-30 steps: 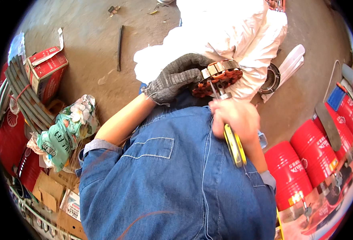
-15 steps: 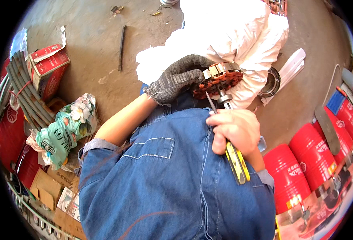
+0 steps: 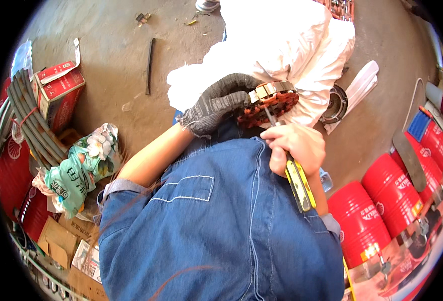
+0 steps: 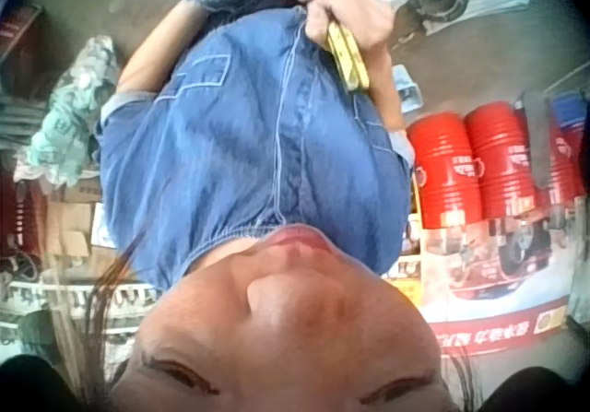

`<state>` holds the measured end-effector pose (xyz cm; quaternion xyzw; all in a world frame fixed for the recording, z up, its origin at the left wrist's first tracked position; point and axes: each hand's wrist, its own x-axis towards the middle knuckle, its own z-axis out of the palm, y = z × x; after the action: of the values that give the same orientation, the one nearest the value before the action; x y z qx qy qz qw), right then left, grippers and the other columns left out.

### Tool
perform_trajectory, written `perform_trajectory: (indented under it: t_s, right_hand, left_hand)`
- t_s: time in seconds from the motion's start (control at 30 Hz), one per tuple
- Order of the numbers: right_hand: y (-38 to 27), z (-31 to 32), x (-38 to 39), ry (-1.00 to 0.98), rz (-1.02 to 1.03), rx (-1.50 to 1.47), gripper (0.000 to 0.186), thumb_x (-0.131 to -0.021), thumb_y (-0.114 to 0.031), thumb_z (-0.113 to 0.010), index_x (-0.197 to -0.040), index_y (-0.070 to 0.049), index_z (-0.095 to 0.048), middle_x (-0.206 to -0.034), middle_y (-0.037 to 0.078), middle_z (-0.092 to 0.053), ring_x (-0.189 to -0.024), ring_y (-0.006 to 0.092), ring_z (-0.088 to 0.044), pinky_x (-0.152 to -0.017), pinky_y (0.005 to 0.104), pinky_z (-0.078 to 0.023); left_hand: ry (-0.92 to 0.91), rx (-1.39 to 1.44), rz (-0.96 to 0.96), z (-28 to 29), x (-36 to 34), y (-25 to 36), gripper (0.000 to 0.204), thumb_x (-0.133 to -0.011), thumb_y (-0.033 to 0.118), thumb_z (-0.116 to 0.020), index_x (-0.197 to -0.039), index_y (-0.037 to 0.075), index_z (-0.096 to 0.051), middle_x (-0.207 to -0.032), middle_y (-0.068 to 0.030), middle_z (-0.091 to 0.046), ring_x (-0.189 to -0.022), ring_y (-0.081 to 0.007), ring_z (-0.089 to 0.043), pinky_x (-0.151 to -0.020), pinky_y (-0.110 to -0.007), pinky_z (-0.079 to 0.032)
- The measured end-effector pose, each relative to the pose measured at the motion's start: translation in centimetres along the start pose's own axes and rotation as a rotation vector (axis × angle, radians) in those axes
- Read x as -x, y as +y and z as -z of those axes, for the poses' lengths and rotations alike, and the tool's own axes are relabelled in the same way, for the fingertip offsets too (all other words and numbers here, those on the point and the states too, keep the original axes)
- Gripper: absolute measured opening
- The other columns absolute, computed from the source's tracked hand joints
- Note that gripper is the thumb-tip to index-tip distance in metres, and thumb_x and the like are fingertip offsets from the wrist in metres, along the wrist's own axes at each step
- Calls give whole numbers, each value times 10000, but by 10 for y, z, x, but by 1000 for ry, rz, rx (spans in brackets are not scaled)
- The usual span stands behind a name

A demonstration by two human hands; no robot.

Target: The person sits on the floor and uses a screwdriver to adjust and scrape the copper windings of a circular electrical component held in their gloved left hand. They repeatedly probe and scrape the component's surface throughout the clip.

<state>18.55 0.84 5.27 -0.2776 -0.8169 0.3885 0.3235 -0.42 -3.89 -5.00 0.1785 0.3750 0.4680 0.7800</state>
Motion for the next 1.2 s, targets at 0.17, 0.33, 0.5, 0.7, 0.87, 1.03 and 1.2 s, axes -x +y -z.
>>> perform_trajectory:
  t_s: [0.17,0.33,0.5,0.7,0.87,1.03,1.2]
  right_hand:
    - [1,6,2,10,-41,106,115,-746,-26,-721,-736,-31,-607,-732,94,-683,-572,205,-652,-521,299,-511]
    - [-7,10,3,44,-51,114,164,-777,-94,-773,-749,-33,-623,-750,94,-692,-597,217,-664,-538,305,-519]
    - [0,14,2,19,-72,116,259,-798,-218,-807,-804,-17,-645,-815,131,-707,-668,240,-688,-592,325,-540]
    - [-13,37,1,55,-75,-27,431,-900,-426,-691,-892,5,-662,-854,156,-712,-741,279,-707,-640,330,-555]
    - [-1,28,5,103,-205,-88,369,-941,-364,-642,-899,3,-652,-875,151,-709,-779,266,-710,-686,334,-554]
    - [-7,33,7,239,-152,-192,434,-1029,-337,-484,-849,35,-614,-846,181,-690,-745,256,-665,-732,354,-533]
    - [7,25,-5,5,-348,-115,355,-1003,-260,-506,-861,45,-621,-943,181,-694,-842,250,-681,-794,343,-528]
  left_hand:
    - [6,59,11,-1,1,1,436,-921,199,-661,-1293,6,-539,-1234,-102,-604,-1145,-190,-574,-1005,-349,-468]
    - [5,-95,-41,-6,3,8,572,-901,235,-696,-1378,3,-481,-1330,-117,-562,-1247,-223,-518,-1073,-375,-414]
    - [-3,-279,-68,-17,4,16,708,-855,267,-763,-1429,6,-441,-1379,-123,-541,-1285,-229,-493,-1105,-388,-387]
    - [105,-590,-50,-32,-4,24,678,-823,277,-800,-1376,7,-514,-1271,-130,-625,-1184,-194,-575,-1052,-344,-448]
    - [151,-680,13,-39,-9,29,665,-813,274,-810,-1356,7,-536,-1200,-130,-662,-1108,-179,-618,-996,-332,-490]
    - [165,-747,-38,-32,-10,20,625,-825,265,-799,-1340,8,-556,-1201,-140,-663,-1111,-184,-619,-988,-327,-492]
    - [207,-742,-44,-39,-12,25,582,-826,276,-797,-1300,11,-588,-1157,-134,-683,-1063,-173,-641,-963,-320,-506]
